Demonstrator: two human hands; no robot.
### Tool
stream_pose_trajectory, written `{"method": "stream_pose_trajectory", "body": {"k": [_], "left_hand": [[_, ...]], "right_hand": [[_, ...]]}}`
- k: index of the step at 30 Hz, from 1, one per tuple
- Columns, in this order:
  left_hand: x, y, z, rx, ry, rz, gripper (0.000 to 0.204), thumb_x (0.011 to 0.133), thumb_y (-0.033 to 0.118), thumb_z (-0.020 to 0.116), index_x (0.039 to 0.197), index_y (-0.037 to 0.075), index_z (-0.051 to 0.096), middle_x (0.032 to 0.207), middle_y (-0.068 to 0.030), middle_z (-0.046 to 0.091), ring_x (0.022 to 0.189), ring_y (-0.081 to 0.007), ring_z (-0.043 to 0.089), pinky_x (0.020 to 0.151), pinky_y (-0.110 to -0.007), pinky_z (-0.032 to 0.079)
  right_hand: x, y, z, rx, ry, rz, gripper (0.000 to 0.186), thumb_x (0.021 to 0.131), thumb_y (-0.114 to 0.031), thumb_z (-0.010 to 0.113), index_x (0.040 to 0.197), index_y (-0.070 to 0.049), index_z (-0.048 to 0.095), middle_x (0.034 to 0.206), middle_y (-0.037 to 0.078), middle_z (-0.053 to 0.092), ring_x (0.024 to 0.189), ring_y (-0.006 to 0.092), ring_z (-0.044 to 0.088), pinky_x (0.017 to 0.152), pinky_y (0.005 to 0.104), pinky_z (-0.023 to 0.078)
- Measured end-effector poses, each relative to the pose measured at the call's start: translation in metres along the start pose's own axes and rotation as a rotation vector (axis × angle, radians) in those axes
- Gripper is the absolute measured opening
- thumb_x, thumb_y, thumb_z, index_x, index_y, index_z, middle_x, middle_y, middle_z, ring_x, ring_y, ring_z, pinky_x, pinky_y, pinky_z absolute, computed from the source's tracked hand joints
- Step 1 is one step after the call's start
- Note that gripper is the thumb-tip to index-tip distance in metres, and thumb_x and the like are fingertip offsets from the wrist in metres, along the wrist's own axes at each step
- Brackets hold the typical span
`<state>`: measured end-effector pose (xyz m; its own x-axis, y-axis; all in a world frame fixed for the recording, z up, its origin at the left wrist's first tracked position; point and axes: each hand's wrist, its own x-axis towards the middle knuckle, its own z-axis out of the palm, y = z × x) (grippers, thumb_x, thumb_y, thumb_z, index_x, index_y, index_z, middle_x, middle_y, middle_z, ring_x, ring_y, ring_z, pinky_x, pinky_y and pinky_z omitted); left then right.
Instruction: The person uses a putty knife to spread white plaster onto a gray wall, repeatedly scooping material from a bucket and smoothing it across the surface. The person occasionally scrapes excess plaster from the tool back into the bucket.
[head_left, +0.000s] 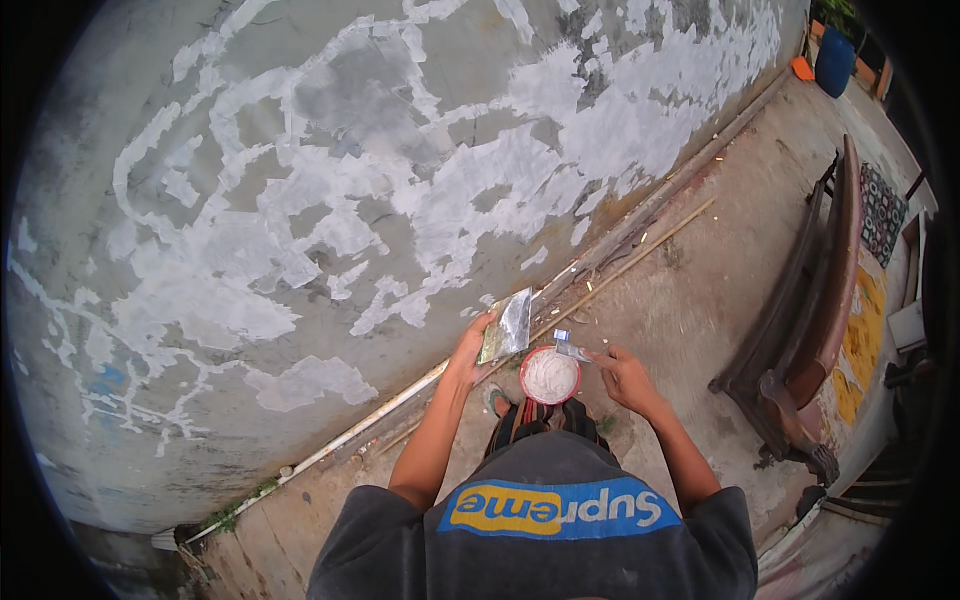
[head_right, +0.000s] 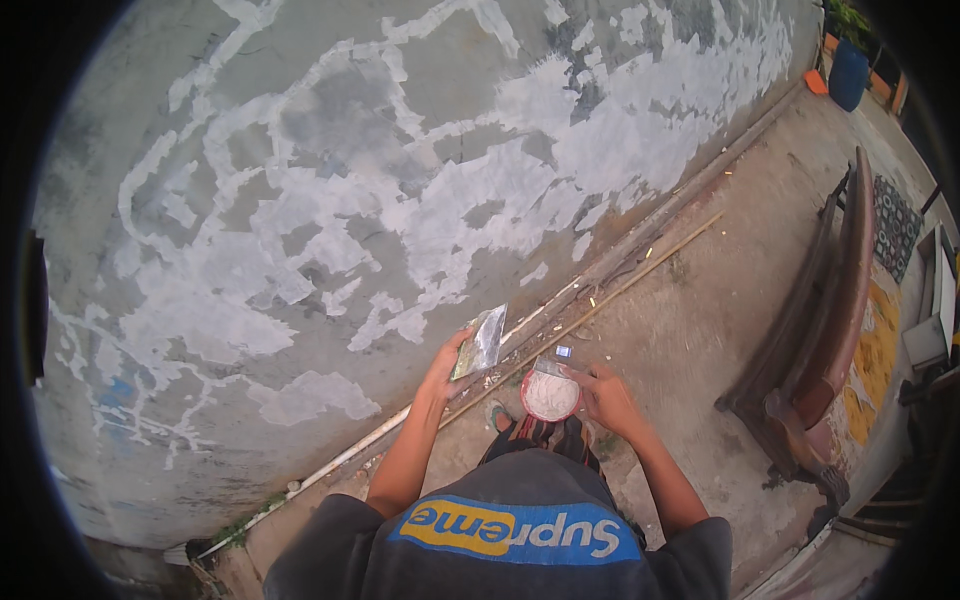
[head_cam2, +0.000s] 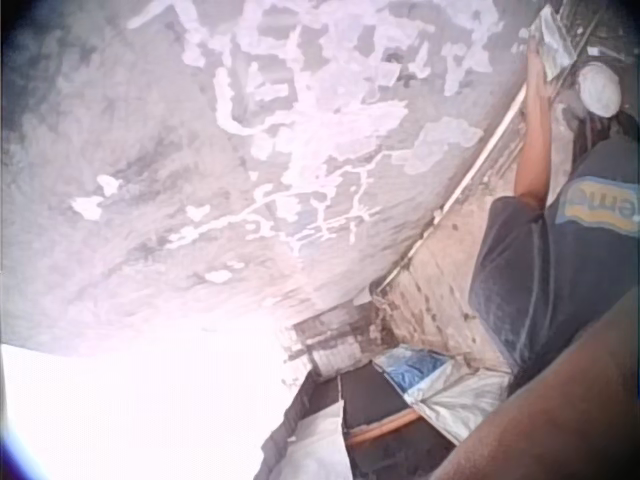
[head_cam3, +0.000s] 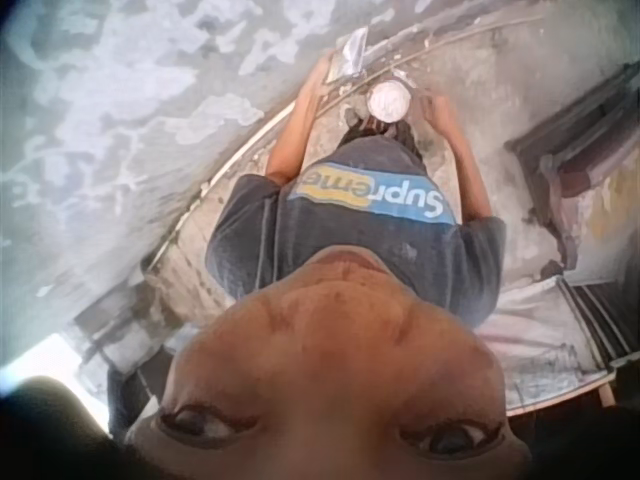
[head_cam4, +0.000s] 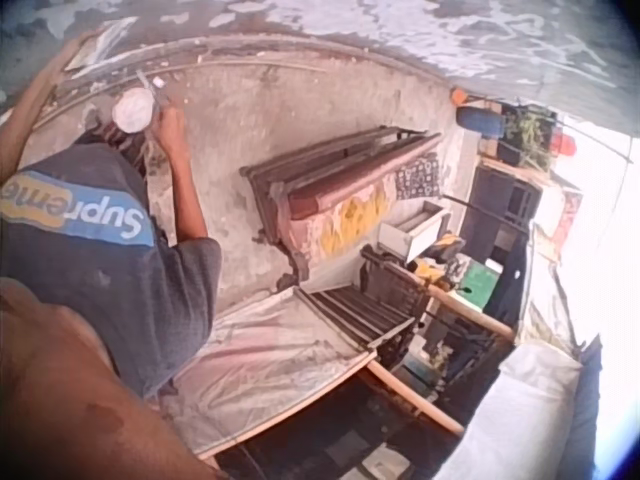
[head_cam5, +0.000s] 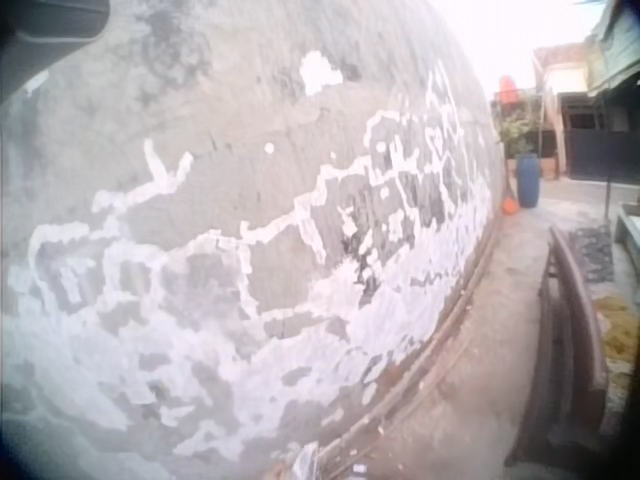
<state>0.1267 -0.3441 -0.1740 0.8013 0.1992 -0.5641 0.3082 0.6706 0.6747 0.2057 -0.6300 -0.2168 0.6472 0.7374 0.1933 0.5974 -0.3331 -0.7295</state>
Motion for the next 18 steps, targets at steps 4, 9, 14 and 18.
{"method": "stream_pose_trajectory", "body": {"k": [4,9,14,18], "left_hand": [[-0.011,-0.011,0.025,0.066,-0.090,-0.066,0.042,0.099,0.040,0.048,0.122,0.006,0.054,0.106,-0.0080,0.065,0.094,-0.0182,0.064,0.081,-0.034,0.053],[-0.010,-0.071,0.032,-0.128,-0.233,-0.130,0.051,0.099,0.045,0.046,0.131,0.006,0.049,0.120,-0.0097,0.061,0.108,-0.0218,0.059,0.097,-0.039,0.046],[-0.004,-0.091,0.009,-0.109,-0.009,-0.063,0.056,0.099,0.050,0.043,0.136,0.008,0.044,0.131,-0.0092,0.054,0.122,-0.0241,0.050,0.105,-0.043,0.038],[0.011,-0.092,-0.037,-0.197,0.080,-0.021,0.059,0.098,0.054,0.040,0.136,0.008,0.043,0.131,-0.0123,0.053,0.121,-0.0270,0.051,0.105,-0.046,0.038]], "right_hand": [[0.010,-0.011,0.013,0.808,0.176,0.421,0.015,0.091,-0.004,0.057,0.103,0.000,0.065,0.084,0.008,0.065,0.071,0.0142,0.059,0.064,0.0283,0.046],[0.044,-0.007,0.091,1.246,0.384,0.539,0.008,0.092,-0.005,0.058,0.091,-0.002,0.065,0.078,0.001,0.065,0.068,0.0068,0.057,0.060,0.0242,0.045],[0.026,0.001,0.148,0.586,0.289,0.189,0.027,0.082,-0.010,0.065,0.107,0.000,0.061,0.094,0.012,0.064,0.086,0.0240,0.061,0.079,0.0347,0.047],[0.018,-0.012,0.170,0.590,0.213,0.137,0.047,0.077,-0.015,0.069,0.119,0.001,0.054,0.111,0.020,0.055,0.100,0.0341,0.054,0.087,0.0404,0.044]]}}
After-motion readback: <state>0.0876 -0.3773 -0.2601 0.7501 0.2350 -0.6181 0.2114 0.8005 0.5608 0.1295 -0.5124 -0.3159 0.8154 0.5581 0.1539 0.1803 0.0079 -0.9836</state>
